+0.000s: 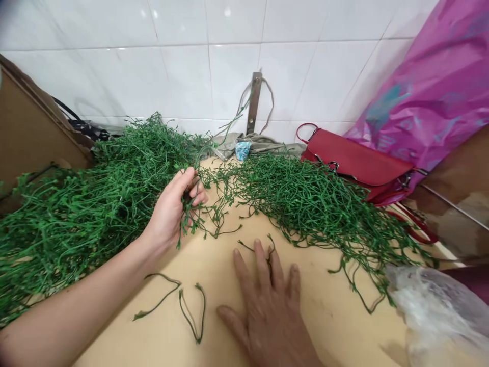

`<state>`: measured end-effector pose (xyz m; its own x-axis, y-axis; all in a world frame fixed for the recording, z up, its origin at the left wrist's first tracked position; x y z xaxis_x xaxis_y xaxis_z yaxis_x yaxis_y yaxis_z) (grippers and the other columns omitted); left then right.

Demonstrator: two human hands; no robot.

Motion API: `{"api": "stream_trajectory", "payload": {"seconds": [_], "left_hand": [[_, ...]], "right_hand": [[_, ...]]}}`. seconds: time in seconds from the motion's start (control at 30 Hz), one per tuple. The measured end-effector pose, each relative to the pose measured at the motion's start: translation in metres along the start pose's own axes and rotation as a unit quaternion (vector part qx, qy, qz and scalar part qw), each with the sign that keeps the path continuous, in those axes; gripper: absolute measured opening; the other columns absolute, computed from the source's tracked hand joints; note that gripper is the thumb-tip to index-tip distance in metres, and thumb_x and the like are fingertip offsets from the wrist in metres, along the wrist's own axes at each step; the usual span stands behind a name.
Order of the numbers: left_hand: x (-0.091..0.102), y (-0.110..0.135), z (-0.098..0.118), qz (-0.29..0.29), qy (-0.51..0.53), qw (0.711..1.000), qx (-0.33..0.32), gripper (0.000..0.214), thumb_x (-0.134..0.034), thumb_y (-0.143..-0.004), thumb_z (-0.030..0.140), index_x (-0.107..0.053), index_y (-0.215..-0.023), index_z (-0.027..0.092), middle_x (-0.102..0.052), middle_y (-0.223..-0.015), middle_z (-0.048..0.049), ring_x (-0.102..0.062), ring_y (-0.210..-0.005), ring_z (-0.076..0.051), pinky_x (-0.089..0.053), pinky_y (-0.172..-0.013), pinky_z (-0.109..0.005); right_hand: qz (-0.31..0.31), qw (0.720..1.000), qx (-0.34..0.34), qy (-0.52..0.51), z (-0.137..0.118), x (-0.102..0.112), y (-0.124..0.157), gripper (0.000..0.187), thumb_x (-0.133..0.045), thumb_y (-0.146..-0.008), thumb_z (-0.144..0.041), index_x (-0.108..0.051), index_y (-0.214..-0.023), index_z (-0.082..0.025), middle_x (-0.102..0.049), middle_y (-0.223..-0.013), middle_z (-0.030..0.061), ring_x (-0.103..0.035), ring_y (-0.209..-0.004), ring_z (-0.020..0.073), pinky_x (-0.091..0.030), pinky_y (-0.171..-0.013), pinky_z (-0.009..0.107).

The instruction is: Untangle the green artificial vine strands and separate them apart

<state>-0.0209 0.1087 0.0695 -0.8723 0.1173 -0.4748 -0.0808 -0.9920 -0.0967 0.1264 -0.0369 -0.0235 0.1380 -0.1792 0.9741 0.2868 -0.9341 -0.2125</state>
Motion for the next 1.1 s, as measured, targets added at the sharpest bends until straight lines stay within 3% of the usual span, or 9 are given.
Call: {"api": "stream_trajectory", "payload": {"seconds": [0.17, 0.3, 0.43, 0.5, 0.6, 0.73, 0.8, 0.93, 1.1], "left_hand": [[0.000, 0.004, 0.003, -0.003, -0.015, 1.000, -0.024, 0.033, -0.065, -0.092, 0.036, -0.040, -0.076, 0.020, -0.040, -0.065, 0.0061, -0.039, -0.058, -0.007, -0.037, -0.058, -0.020], [0.003, 0.007, 0.010, 0.000, -0.040, 0.998, -0.042, 0.034, -0.066, -0.091, 0.039, -0.042, -0.077, 0.021, -0.041, -0.066, 0.0055, -0.039, -0.060, -0.008, -0.037, -0.060, -0.020], [0.004, 0.008, 0.020, 0.003, -0.052, 0.997, -0.063, 0.032, -0.066, -0.091, 0.041, -0.045, -0.079, 0.021, -0.041, -0.068, 0.0051, -0.038, -0.061, -0.009, -0.037, -0.060, -0.021], [0.001, 0.008, 0.026, -0.007, -0.053, 0.996, -0.075, 0.029, -0.066, -0.092, 0.040, -0.047, -0.081, 0.021, -0.041, -0.068, 0.0050, -0.039, -0.061, -0.009, -0.037, -0.061, -0.021], [0.000, 0.007, 0.034, -0.012, -0.062, 0.994, -0.093, 0.029, -0.065, -0.093, 0.038, -0.046, -0.079, 0.021, -0.041, -0.068, 0.0048, -0.041, -0.061, -0.009, -0.039, -0.062, -0.022], [0.003, 0.009, 0.042, 0.003, -0.076, 0.990, -0.115, 0.031, -0.066, -0.093, 0.039, -0.046, -0.079, 0.021, -0.042, -0.069, 0.0047, -0.041, -0.060, -0.009, -0.040, -0.062, -0.022], [0.000, 0.010, 0.040, 0.000, -0.076, 0.991, -0.110, 0.030, -0.066, -0.092, 0.038, -0.046, -0.078, 0.021, -0.042, -0.069, 0.0048, -0.041, -0.060, -0.009, -0.039, -0.062, -0.022], [-0.012, 0.011, 0.027, -0.011, -0.058, 0.995, -0.079, 0.032, -0.069, -0.090, 0.037, -0.045, -0.078, 0.020, -0.042, -0.067, 0.0056, -0.041, -0.060, -0.008, -0.038, -0.060, -0.019], [-0.034, 0.008, -0.010, -0.051, -0.032, 0.998, 0.012, 0.022, -0.063, -0.090, 0.032, -0.048, -0.080, 0.020, -0.051, -0.065, 0.0047, -0.048, -0.062, -0.009, -0.041, -0.062, -0.020]], "right_hand": [[-0.119, 0.988, -0.091, -0.044, 0.006, -0.007, -0.066, 0.074, -0.043, -0.095, -0.066, -0.039, -0.158, -0.028, -0.028, -0.166, 0.0202, -0.024, -0.150, 0.0501, -0.025, -0.109, 0.079], [-0.039, 0.995, -0.086, -0.016, -0.010, 0.024, -0.082, 0.059, -0.053, -0.095, -0.048, -0.056, -0.147, -0.022, -0.030, -0.165, 0.0211, -0.031, -0.146, 0.0521, -0.028, -0.107, 0.080], [0.070, 0.992, 0.106, -0.022, -0.080, 0.025, -0.042, 0.056, -0.056, -0.093, -0.047, -0.058, -0.142, -0.020, -0.034, -0.162, 0.0225, -0.037, -0.141, 0.0529, -0.041, -0.099, 0.077], [0.100, 0.968, 0.228, -0.040, -0.120, 0.014, -0.018, 0.047, -0.057, -0.094, -0.045, -0.062, -0.136, -0.026, -0.045, -0.158, 0.0141, -0.044, -0.139, 0.0447, -0.049, -0.099, 0.066], [0.076, 0.938, 0.323, -0.103, -0.146, 0.003, -0.012, 0.044, -0.053, -0.098, -0.044, -0.055, -0.142, -0.037, -0.052, -0.154, 0.0026, -0.048, -0.139, 0.0327, -0.045, -0.109, 0.060], [-0.088, 0.956, 0.231, -0.161, -0.105, -0.006, -0.050, 0.075, -0.049, -0.094, -0.066, -0.038, -0.157, -0.027, -0.039, -0.163, 0.0085, -0.030, -0.151, 0.0354, -0.023, -0.120, 0.068], [-0.109, 0.965, 0.179, -0.158, -0.068, -0.001, -0.070, 0.066, -0.044, -0.099, -0.059, -0.039, -0.157, -0.027, -0.038, -0.163, 0.0093, -0.026, -0.153, 0.0341, -0.019, -0.120, 0.069], [-0.088, 0.963, 0.209, -0.148, -0.019, 0.010, -0.100, 0.050, -0.046, -0.103, -0.044, -0.052, -0.149, -0.026, -0.043, -0.160, 0.0109, -0.035, -0.150, 0.0287, -0.025, -0.120, 0.060], [-0.002, 0.956, 0.212, -0.202, 0.011, 0.033, -0.127, 0.031, -0.049, -0.100, -0.021, -0.072, -0.120, -0.021, -0.071, -0.129, 0.0117, -0.060, -0.126, 0.0227, -0.045, -0.107, 0.046]]}}
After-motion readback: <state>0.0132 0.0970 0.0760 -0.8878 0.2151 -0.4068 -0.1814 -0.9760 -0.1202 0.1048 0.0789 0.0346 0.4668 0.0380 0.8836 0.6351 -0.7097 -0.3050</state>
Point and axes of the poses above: each hand's wrist, its own y-axis away from the middle knuckle, its own x-axis out of the back of the hand, z = x × y, the point moved 10 cm from there along -y, towards the middle knuckle
